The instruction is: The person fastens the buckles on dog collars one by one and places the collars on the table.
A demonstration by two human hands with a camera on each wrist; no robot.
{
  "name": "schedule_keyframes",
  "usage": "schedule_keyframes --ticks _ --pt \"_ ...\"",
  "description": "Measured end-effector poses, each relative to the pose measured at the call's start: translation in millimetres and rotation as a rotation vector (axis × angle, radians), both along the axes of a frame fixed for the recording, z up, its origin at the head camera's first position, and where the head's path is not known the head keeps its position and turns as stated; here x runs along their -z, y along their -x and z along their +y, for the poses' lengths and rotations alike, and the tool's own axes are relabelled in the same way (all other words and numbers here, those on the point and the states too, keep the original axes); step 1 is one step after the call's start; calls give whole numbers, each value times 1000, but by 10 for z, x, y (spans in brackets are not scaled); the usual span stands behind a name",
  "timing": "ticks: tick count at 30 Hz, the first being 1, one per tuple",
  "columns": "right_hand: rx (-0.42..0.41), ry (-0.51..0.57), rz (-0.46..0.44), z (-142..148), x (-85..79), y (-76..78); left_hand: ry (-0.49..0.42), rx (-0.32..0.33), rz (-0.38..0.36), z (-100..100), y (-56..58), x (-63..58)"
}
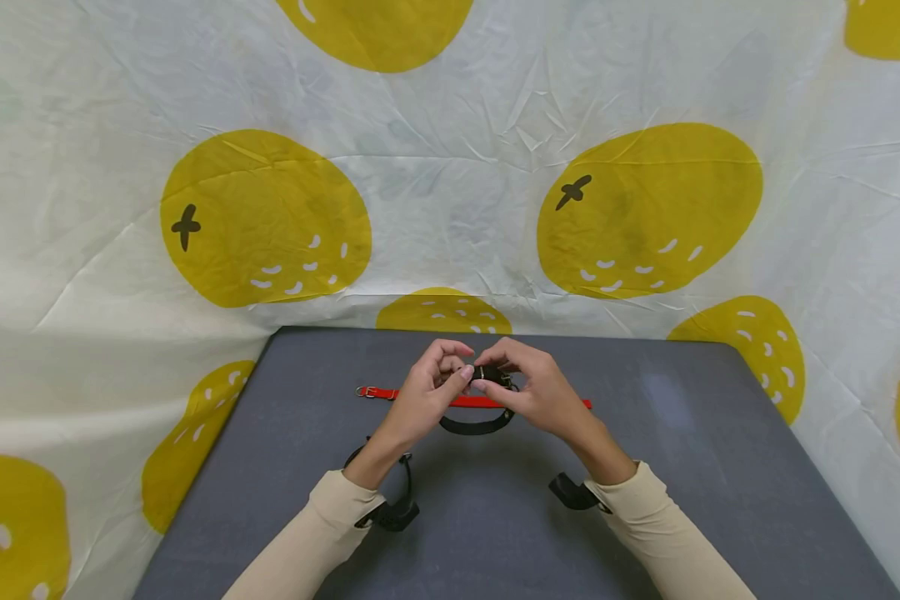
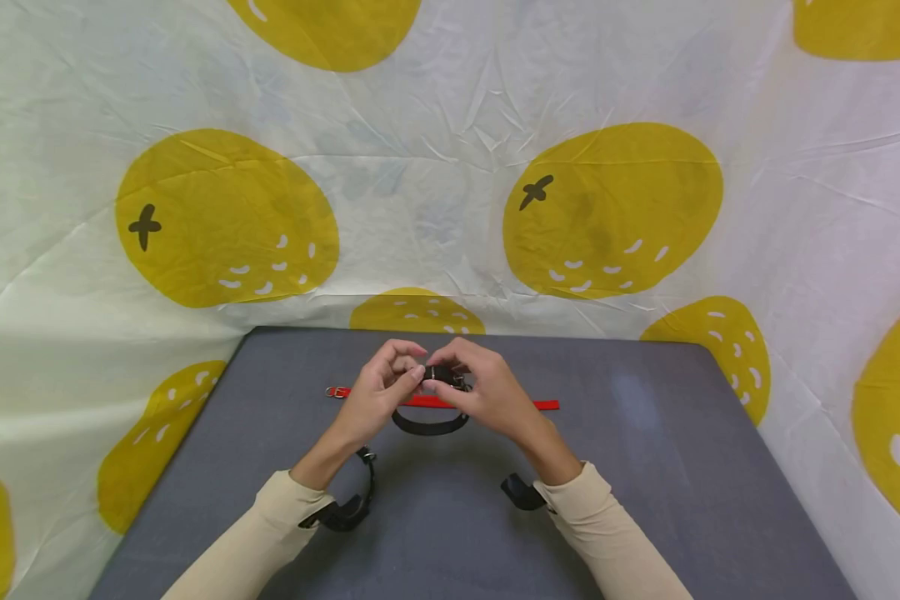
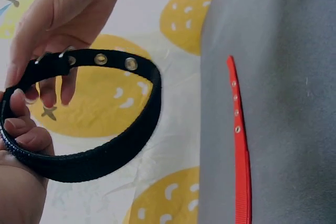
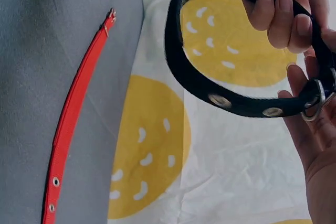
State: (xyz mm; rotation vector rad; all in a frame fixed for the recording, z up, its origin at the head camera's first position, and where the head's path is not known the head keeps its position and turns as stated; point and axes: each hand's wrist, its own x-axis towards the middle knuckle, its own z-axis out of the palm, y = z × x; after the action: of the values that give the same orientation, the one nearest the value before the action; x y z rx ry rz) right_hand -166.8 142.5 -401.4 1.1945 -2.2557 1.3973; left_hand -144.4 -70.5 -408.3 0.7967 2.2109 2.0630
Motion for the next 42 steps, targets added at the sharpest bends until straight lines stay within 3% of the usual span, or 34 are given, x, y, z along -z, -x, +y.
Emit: schedule_keyframes --ticks 5,10,18,22,24,31,35,42 --pt "31 35 -79 -10 -55 -61 -34 -21 49 -7 -7 3" --pt "21 59 -128 -32 -228 -174 -81 -29 95 -10 1 8" --pt "-8 68 -156 -17 -275 -208 -122 20 100 -41 10 28" --pt "4 69 -187 15 -245 -191 -66 36 75 -72 8 16" --pt "8 73 -206 34 -229 -180 7 27 85 -92 7 11" --pt "-14 98 -261 91 -83 -65 273 -21 229 -135 24 -14" --pt "-1 36 -223 157 3 11 307 -37 231 -159 29 -31" --pt "84 -21 -84 237 -3 38 287 -87 153 -217 26 -31"
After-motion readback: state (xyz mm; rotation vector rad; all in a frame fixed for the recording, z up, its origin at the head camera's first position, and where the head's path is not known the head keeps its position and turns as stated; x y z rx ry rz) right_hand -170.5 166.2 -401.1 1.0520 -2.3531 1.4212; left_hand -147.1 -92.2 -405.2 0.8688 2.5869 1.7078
